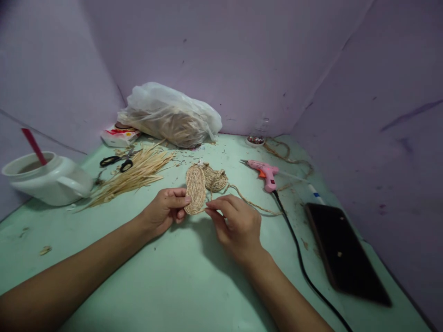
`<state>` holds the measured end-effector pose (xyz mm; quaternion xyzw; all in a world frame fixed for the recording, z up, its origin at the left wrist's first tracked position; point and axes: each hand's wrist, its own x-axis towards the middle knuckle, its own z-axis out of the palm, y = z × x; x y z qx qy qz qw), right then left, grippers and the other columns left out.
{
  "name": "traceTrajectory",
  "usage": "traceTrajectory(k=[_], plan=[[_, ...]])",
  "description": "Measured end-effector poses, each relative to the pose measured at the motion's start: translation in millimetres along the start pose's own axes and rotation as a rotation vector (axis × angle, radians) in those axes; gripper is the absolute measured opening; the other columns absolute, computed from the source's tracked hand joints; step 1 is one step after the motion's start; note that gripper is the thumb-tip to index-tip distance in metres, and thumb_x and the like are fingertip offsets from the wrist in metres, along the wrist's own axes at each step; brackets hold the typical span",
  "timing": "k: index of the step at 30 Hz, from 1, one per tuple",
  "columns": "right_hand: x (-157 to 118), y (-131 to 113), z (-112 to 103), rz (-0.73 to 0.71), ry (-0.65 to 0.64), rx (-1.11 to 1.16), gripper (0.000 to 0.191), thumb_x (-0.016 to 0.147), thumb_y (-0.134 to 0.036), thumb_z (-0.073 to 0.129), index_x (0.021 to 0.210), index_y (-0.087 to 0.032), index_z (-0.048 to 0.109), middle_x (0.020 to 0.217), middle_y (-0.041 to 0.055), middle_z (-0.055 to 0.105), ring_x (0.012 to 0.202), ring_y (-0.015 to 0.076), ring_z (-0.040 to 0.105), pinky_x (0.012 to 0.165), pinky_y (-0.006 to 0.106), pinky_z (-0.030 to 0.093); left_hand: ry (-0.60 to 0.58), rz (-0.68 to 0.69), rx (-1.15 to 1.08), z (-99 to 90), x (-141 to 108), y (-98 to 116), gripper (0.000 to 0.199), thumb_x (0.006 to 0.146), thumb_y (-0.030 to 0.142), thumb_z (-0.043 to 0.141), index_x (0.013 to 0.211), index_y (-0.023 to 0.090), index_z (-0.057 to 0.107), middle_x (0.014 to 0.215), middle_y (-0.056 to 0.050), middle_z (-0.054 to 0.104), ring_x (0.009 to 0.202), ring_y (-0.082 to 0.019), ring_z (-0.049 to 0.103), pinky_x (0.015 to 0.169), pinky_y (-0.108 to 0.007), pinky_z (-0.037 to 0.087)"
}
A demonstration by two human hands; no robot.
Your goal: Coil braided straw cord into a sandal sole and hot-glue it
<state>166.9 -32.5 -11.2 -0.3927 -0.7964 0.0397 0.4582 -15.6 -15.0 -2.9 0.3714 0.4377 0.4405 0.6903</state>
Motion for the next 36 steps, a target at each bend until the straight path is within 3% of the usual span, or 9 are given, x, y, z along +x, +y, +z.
traceTrajectory(k=[16,23,36], plan=[[2.9,0.1,2.0,0.106,0.044,0.242,0.009,0.081,-0.014,0.059,0.083,-0.022,0.063,0.077,0.0022,0.066,0.070,0.0143,0.060,0.059,0.028,0.050,-0.097,-0.032,0.050,-4.1,0.9,1.5,0.024,0.057,0.029,0.075,0.068,0.010,0.063,0.048,0.003,0.053,0.034,-0.003,0.038,0.033,-0.017,0.031],[4.6,-3.3,0.3,0.207,0.092,0.295,0.008,0.075,-0.016,0.067,0.076,-0.021,0.061,0.073,-0.0001,0.064,0.060,0.0115,0.055,0.053,0.025,0.047,-0.117,-0.028,0.066,-5.9,1.2,1.4,0.022,0.059,0.029,0.073,0.066,0.011,0.061,0.048,0.003,0.052,0.035,-0.003,0.038,0.033,-0.016,0.030],[4.3,1.8,0.2,0.234,0.040,0.348,0.008,0.076,-0.012,0.064,0.075,-0.020,0.062,0.071,-0.0008,0.063,0.060,0.0108,0.053,0.056,0.024,0.045,-0.153,-0.073,0.151,-8.4,0.8,5.9,0.027,0.057,0.029,0.073,0.073,0.008,0.067,0.052,0.000,0.055,0.034,-0.002,0.038,0.031,-0.014,0.029]])
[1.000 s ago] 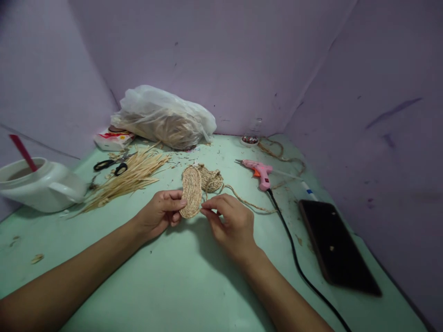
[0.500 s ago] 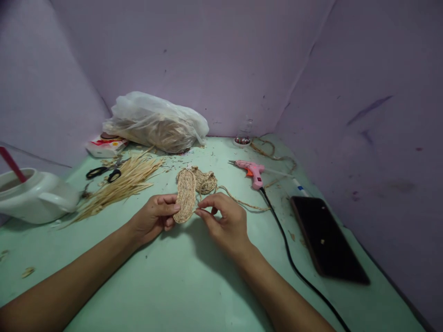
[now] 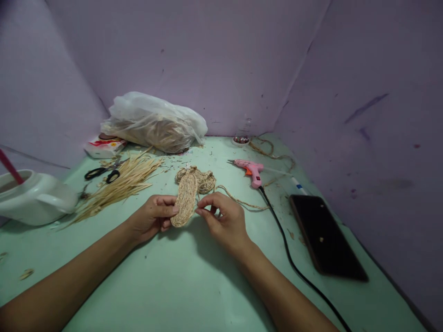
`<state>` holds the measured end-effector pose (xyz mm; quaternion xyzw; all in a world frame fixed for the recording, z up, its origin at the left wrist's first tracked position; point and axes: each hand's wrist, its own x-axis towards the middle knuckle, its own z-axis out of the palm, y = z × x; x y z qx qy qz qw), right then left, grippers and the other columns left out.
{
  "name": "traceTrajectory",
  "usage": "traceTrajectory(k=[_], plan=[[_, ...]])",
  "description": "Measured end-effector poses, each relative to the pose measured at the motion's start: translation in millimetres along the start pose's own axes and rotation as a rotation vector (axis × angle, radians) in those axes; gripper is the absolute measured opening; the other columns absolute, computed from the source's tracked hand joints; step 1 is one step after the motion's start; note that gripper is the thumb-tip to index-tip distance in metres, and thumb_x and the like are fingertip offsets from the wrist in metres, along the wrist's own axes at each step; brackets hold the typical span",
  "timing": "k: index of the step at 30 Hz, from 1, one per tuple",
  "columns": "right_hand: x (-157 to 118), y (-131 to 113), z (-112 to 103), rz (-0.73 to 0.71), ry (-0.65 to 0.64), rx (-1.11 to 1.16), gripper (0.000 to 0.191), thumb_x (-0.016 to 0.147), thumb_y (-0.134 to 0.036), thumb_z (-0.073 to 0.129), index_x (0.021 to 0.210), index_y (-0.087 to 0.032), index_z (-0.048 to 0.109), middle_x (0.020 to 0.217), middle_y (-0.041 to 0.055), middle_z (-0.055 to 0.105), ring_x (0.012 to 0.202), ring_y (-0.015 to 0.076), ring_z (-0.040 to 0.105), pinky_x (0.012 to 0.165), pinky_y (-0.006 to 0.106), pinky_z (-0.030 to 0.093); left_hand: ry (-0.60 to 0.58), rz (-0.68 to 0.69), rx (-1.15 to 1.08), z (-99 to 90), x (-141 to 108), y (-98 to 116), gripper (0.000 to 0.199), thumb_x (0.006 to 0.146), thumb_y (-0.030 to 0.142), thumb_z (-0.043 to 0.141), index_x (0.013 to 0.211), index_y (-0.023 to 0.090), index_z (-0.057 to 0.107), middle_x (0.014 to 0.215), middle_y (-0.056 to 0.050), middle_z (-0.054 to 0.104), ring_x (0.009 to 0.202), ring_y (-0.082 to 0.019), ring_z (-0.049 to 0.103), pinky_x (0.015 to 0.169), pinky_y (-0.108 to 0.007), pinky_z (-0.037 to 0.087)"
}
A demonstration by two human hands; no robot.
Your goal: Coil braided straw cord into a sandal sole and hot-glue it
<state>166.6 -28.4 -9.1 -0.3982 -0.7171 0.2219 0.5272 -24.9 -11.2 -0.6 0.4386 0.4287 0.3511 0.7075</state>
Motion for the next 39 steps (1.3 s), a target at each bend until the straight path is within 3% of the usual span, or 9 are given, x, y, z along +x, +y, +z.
traceTrajectory(k=[13,21,29,32,35,39], plan=[[0.2,4.0,0.2,-0.038,-0.008,0.048,0.010,0.075,-0.011,0.064,0.075,-0.021,0.062,0.071,0.0004,0.063,0.062,0.0125,0.055,0.055,0.025,0.045,-0.088,-0.044,0.044,-6.3,0.5,2.8,0.031,0.057,0.030,0.073,0.077,0.007,0.068,0.055,-0.001,0.058,0.034,-0.002,0.039,0.032,-0.013,0.029],[3.5,-1.0,-2.3,-0.173,-0.029,0.081,0.019,0.078,-0.005,0.054,0.071,-0.021,0.061,0.069,0.0006,0.064,0.068,0.0142,0.060,0.060,0.028,0.047,-0.133,-0.053,0.055,-8.6,0.1,2.0,0.030,0.058,0.029,0.072,0.078,0.008,0.069,0.053,0.000,0.058,0.034,-0.002,0.039,0.032,-0.014,0.027],[2.7,2.0,-1.9,-0.134,-0.032,0.057,0.011,0.076,-0.010,0.063,0.074,-0.021,0.061,0.071,0.0006,0.063,0.066,0.0136,0.057,0.056,0.026,0.046,-0.125,-0.054,0.118,-8.4,0.8,2.0,0.030,0.058,0.030,0.071,0.078,0.007,0.069,0.050,0.001,0.055,0.035,-0.002,0.038,0.034,-0.015,0.027],[2.0,3.4,-2.0,-0.062,-0.021,0.040,0.007,0.076,-0.017,0.066,0.078,-0.021,0.062,0.074,0.0004,0.064,0.064,0.0134,0.056,0.058,0.027,0.046,-0.113,-0.068,0.141,-8.4,0.1,4.1,0.031,0.057,0.030,0.070,0.077,0.007,0.068,0.050,0.000,0.055,0.035,-0.002,0.037,0.034,-0.015,0.026],[0.1,6.8,-0.6,0.107,-0.022,-0.005,0.012,0.072,-0.022,0.070,0.079,-0.021,0.061,0.075,-0.0003,0.064,0.059,0.0123,0.053,0.058,0.027,0.045,-0.105,-0.103,0.216,-10.1,-1.1,8.1,0.030,0.056,0.031,0.069,0.075,0.008,0.067,0.049,0.001,0.053,0.035,-0.003,0.035,0.033,-0.017,0.023],[-3.6,12.0,4.1,0.253,-0.200,-0.168,0.010,0.069,-0.023,0.072,0.071,-0.020,0.062,0.065,-0.0018,0.062,0.059,0.0129,0.053,0.056,0.025,0.041,-0.093,-0.206,0.467,-13.1,-2.3,14.4,0.023,0.056,0.031,0.066,0.066,0.010,0.063,0.041,0.004,0.043,0.033,-0.005,0.030,0.033,-0.020,0.018]])
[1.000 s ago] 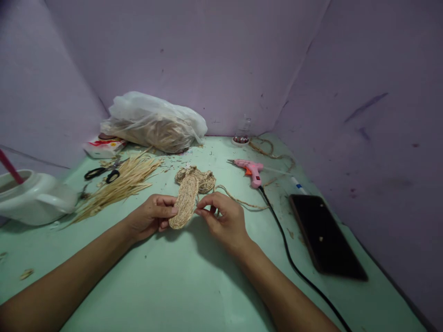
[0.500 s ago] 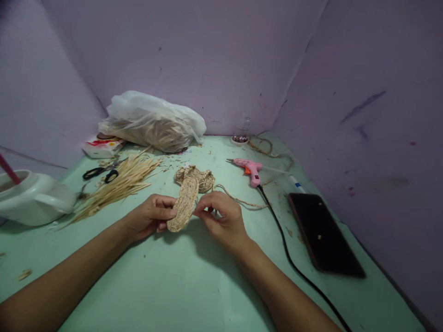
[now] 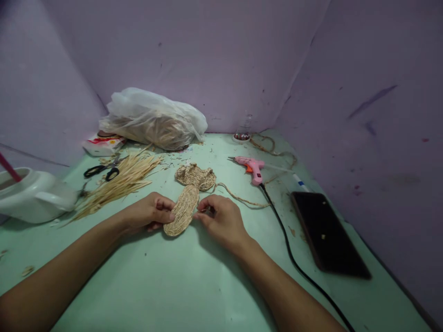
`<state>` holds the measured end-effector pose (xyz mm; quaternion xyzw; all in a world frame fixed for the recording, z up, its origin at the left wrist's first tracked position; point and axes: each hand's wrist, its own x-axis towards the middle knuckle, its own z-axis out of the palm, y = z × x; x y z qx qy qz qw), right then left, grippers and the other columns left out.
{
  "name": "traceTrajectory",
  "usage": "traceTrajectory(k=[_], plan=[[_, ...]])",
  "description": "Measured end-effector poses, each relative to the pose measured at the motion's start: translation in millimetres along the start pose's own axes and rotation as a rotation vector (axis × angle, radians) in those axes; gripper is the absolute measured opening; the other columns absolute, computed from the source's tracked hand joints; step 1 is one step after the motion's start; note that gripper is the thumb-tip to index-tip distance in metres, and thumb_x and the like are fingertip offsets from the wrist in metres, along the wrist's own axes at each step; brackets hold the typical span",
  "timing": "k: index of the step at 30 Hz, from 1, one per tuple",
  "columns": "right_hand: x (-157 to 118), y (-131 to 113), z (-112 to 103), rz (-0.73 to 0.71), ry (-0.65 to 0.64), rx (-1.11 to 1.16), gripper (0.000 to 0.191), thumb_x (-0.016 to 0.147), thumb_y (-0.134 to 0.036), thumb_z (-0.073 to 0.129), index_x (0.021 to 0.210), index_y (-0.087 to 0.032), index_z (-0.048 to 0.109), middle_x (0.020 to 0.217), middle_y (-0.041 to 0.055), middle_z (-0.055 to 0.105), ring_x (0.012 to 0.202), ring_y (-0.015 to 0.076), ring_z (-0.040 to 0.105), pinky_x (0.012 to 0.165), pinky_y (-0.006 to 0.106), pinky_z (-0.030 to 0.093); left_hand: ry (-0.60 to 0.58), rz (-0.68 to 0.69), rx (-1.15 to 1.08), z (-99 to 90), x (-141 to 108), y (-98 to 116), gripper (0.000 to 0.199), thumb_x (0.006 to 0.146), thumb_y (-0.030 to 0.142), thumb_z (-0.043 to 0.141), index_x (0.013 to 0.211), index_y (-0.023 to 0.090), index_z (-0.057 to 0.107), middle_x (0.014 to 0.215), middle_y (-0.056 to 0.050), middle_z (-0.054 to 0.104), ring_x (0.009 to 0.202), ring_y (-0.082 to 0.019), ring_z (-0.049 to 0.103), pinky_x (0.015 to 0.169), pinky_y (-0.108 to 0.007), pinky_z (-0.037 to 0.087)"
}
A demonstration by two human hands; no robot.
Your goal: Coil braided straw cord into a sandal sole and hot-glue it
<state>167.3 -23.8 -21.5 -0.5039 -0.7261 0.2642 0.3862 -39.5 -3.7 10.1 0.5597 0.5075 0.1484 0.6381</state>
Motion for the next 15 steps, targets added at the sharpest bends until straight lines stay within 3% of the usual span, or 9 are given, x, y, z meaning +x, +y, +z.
traceTrajectory(k=[3,6,8,10,13,15], plan=[[-0.7,0.5,3.5,-0.028,-0.091,-0.149,0.010,0.069,-0.023,0.073,0.068,-0.021,0.063,0.061,-0.0030,0.062,0.058,0.0126,0.053,0.057,0.025,0.037,0.010,-0.025,0.242,-2.4,-1.7,2.5,0.016,0.059,0.029,0.061,0.058,0.014,0.059,0.038,0.005,0.041,0.035,-0.007,0.033,0.037,-0.022,0.022],[-0.9,-1.1,4.9,-0.045,-0.102,-0.213,0.011,0.069,-0.023,0.074,0.067,-0.021,0.063,0.061,-0.0033,0.062,0.059,0.0125,0.054,0.059,0.025,0.036,0.206,-0.005,0.610,-2.1,-4.6,5.2,0.017,0.059,0.031,0.063,0.067,0.017,0.062,0.050,0.002,0.053,0.049,-0.013,0.048,0.047,-0.024,0.030],[-0.9,-1.8,5.2,-0.040,-0.096,-0.222,0.011,0.069,-0.022,0.074,0.067,-0.021,0.063,0.061,-0.0032,0.063,0.060,0.0126,0.054,0.060,0.025,0.036,0.368,-0.035,0.837,0.6,-8.0,7.6,0.030,0.059,0.039,0.065,0.082,0.019,0.064,0.064,-0.001,0.061,0.063,-0.018,0.056,0.053,-0.026,0.034],[-0.8,-2.0,5.4,-0.053,-0.091,-0.223,0.010,0.069,-0.021,0.073,0.068,-0.021,0.063,0.062,-0.0032,0.063,0.060,0.0126,0.055,0.060,0.025,0.037,0.459,-0.074,0.945,6.4,-12.3,9.9,0.045,0.065,0.048,0.060,0.101,0.021,0.062,0.081,-0.005,0.066,0.076,-0.023,0.060,0.059,-0.029,0.037],[-0.8,-1.2,5.5,-0.105,-0.085,-0.214,0.009,0.071,-0.020,0.072,0.068,-0.021,0.063,0.064,-0.0032,0.064,0.061,0.0125,0.055,0.061,0.026,0.037,0.516,-0.024,1.024,20.7,-18.8,11.6,0.061,0.071,0.056,0.053,0.121,0.021,0.051,0.107,-0.011,0.062,0.097,-0.030,0.058,0.072,-0.035,0.041],[-0.9,-0.5,5.5,-0.136,-0.084,-0.202,0.009,0.072,-0.019,0.071,0.069,-0.021,0.063,0.065,-0.0032,0.065,0.061,0.0124,0.055,0.063,0.027,0.037,0.478,0.046,1.076,31.2,-21.7,10.7,0.071,0.068,0.055,0.058,0.127,0.018,0.045,0.114,-0.014,0.057,0.105,-0.033,0.052,0.079,-0.040,0.042]])
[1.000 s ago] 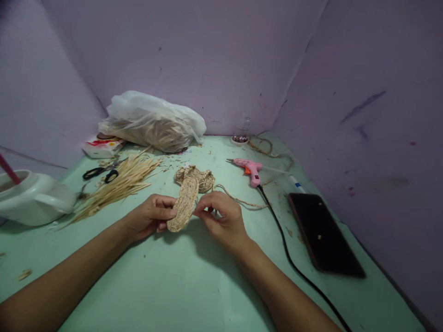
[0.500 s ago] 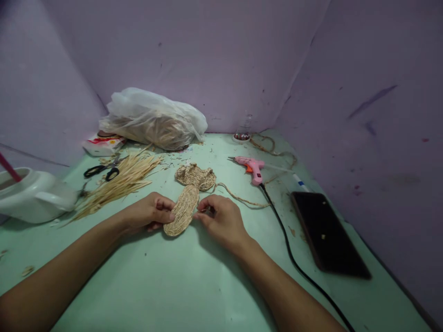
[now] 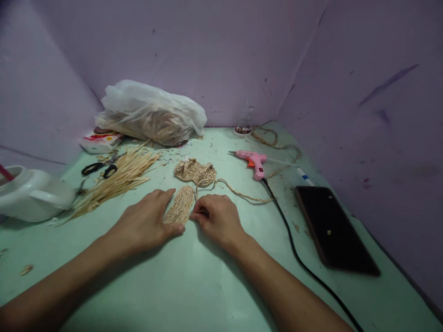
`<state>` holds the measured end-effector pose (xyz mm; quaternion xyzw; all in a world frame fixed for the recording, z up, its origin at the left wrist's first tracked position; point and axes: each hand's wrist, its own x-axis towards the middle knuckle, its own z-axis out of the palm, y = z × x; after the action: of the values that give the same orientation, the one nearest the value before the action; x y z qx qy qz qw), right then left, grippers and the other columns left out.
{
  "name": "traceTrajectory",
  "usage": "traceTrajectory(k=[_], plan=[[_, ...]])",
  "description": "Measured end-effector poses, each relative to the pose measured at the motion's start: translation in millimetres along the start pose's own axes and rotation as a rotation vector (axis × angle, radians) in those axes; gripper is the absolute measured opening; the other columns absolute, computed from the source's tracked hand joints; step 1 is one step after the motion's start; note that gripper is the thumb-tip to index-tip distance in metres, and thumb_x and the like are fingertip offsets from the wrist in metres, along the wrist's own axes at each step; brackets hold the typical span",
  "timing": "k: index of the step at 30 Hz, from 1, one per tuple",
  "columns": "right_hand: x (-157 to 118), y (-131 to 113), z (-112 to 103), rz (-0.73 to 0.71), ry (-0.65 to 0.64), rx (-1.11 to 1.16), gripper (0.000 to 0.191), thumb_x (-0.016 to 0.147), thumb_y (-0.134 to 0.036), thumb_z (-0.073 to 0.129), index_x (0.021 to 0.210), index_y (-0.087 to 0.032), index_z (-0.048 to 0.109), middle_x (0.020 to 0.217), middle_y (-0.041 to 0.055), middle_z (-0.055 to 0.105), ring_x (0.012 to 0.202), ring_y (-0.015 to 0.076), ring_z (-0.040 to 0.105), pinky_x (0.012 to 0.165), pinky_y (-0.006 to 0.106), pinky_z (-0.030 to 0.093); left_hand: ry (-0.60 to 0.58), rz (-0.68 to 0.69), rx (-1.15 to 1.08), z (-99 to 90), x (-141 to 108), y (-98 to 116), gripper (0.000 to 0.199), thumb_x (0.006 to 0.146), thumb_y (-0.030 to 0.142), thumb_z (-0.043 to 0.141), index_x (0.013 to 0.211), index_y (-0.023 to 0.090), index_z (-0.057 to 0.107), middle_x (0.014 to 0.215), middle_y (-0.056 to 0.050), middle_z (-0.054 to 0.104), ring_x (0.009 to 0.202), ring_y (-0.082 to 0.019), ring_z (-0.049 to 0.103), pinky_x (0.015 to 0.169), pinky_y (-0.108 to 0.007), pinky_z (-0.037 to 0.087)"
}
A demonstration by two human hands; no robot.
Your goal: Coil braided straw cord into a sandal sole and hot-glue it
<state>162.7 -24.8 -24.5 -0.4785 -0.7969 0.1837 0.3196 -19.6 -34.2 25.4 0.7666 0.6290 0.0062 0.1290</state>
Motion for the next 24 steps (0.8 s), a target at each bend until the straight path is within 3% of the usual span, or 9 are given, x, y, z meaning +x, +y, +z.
traceTrajectory(k=[8,15,20,24], plan=[[-1.7,-2.8,-1.0,-0.100,-0.068,0.006,0.009,0.073,-0.023,0.071,0.072,-0.020,0.063,0.065,-0.0018,0.065,0.065,0.0146,0.056,0.070,0.031,0.037,-0.077,0.110,-0.037,3.9,-6.1,1.9,0.041,0.072,0.027,0.057,0.111,0.018,0.055,0.105,-0.012,0.056,0.102,-0.029,0.050,0.086,-0.040,0.042],[-1.9,-7.8,-8.8,-0.115,-0.192,-0.102,0.018,0.076,-0.037,0.067,0.076,-0.020,0.066,0.063,0.0002,0.063,0.065,0.0168,0.054,0.068,0.033,0.033,-0.104,0.126,-0.016,1.6,-4.1,-6.4,0.037,0.069,0.018,0.055,0.106,0.020,0.058,0.103,-0.011,0.056,0.099,-0.027,0.051,0.082,-0.037,0.043],[2.9,-6.8,-28.3,-0.328,-0.272,-0.259,0.034,0.071,-0.055,0.065,0.081,-0.023,0.068,0.094,0.0075,0.063,0.086,0.0250,0.051,0.082,0.045,0.033,-0.128,0.131,0.002,-0.4,-1.9,-7.7,0.033,0.066,0.017,0.054,0.098,0.020,0.061,0.099,-0.010,0.056,0.094,-0.027,0.052,0.080,-0.038,0.043],[4.8,-3.3,-43.3,-0.407,-0.272,-0.433,0.041,0.073,-0.061,0.060,0.077,-0.021,0.067,0.110,0.0119,0.061,0.103,0.0349,0.050,0.096,0.060,0.022,-0.141,0.153,0.033,-3.3,-1.5,-9.9,0.028,0.066,0.015,0.052,0.091,0.020,0.062,0.094,-0.010,0.056,0.088,-0.027,0.052,0.075,-0.039,0.042]])
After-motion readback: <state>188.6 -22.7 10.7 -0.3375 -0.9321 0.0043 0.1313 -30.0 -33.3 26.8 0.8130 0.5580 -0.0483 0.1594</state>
